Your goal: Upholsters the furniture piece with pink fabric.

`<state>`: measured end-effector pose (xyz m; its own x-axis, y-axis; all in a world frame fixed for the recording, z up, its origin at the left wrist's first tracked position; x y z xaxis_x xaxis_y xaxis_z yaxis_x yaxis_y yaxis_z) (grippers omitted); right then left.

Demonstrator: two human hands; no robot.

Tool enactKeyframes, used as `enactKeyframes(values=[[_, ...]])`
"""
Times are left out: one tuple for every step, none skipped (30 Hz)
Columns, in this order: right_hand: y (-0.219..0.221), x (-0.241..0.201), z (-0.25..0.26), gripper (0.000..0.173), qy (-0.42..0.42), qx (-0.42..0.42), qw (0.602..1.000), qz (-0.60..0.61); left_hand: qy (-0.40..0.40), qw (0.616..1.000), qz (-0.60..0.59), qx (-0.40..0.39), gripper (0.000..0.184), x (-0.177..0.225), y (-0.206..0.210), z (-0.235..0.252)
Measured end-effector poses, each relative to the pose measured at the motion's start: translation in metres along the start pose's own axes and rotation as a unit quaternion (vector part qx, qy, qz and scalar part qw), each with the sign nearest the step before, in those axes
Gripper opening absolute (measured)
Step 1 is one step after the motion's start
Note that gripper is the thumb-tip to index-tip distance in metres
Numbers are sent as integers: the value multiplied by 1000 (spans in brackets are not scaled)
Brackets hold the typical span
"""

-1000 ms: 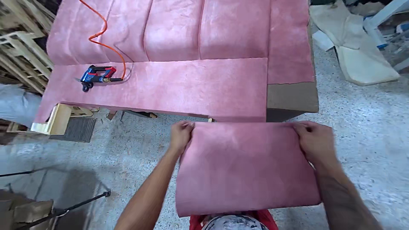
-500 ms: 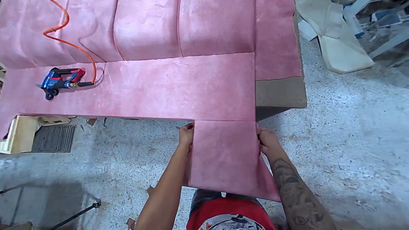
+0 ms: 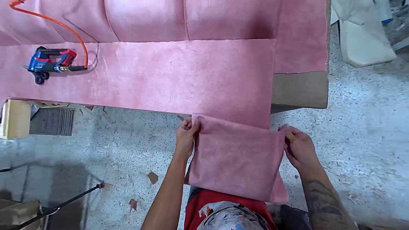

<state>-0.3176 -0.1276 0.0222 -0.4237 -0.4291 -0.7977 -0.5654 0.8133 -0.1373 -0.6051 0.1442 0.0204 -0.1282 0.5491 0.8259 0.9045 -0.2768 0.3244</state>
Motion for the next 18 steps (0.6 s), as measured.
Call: enactKeyframes(values=[[-7,-8,-7,18,-15,-2,1000,-22,6,999,35,3,22,10,2,0],[-14,-17,-18,16,-35,-5,998,-51,15,998,68,4,17,22,0,-2],[-22,-28,-30,15,-59,-7,995,-82,26,994,106,9,17,36,-5,-7],[-29,-39,-43,13,-86,-1,991,-104,38,989,143,20,18,49,-15,-12],[-34,-47,-52,11,-107,8,987,-118,42,984,172,35,18,60,-27,-16],[-35,-54,-57,9,-121,28,984,-129,38,979,195,51,17,66,-38,-17],[-32,-58,-58,8,-128,51,979,-152,30,974,213,66,17,65,-46,-15],[-27,-59,-53,7,-129,73,973,-177,18,972,224,75,18,57,-50,-10],[-22,-56,-44,8,-123,90,970,-191,-1,972,222,75,19,45,-49,-4],[-17,-53,-33,11,-113,100,969,-195,-28,976,207,60,21,33,-46,3],[-14,-50,-23,13,-105,100,971,-192,-60,981,184,28,25,25,-38,10],[-12,-47,-16,14,-98,93,974,-183,-90,983,160,-1,30,19,-29,15],[-11,-45,-13,15,-91,84,977,-172,-102,985,141,-12,30,16,-23,16],[-12,-43,-13,16,-80,76,981,-160,-88,988,125,0,24,15,-20,16],[-14,-42,-15,16,-69,73,984,-145,-64,992,109,29,19,17,-19,15],[-15,-43,-17,16,-56,73,988,-125,-35,993,88,65,17,22,-19,15],[-16,-44,-19,16,-44,73,991,-104,-9,993,66,100,17,27,-20,17],[-18,-44,-19,16,-36,76,992,-91,9,990,56,127,17,30,-20,20]])
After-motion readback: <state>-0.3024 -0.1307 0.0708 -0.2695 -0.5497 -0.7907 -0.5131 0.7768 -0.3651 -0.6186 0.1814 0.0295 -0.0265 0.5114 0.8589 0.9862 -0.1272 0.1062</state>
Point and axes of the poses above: each hand's wrist, its own z-axis towards the middle knuckle, its own y-axis out of the palm, x = y × z, the point moved 5 cm from there along z, towards the middle knuckle, and after that the axes turned 10 degrees about -z, right-handed, at the moved point
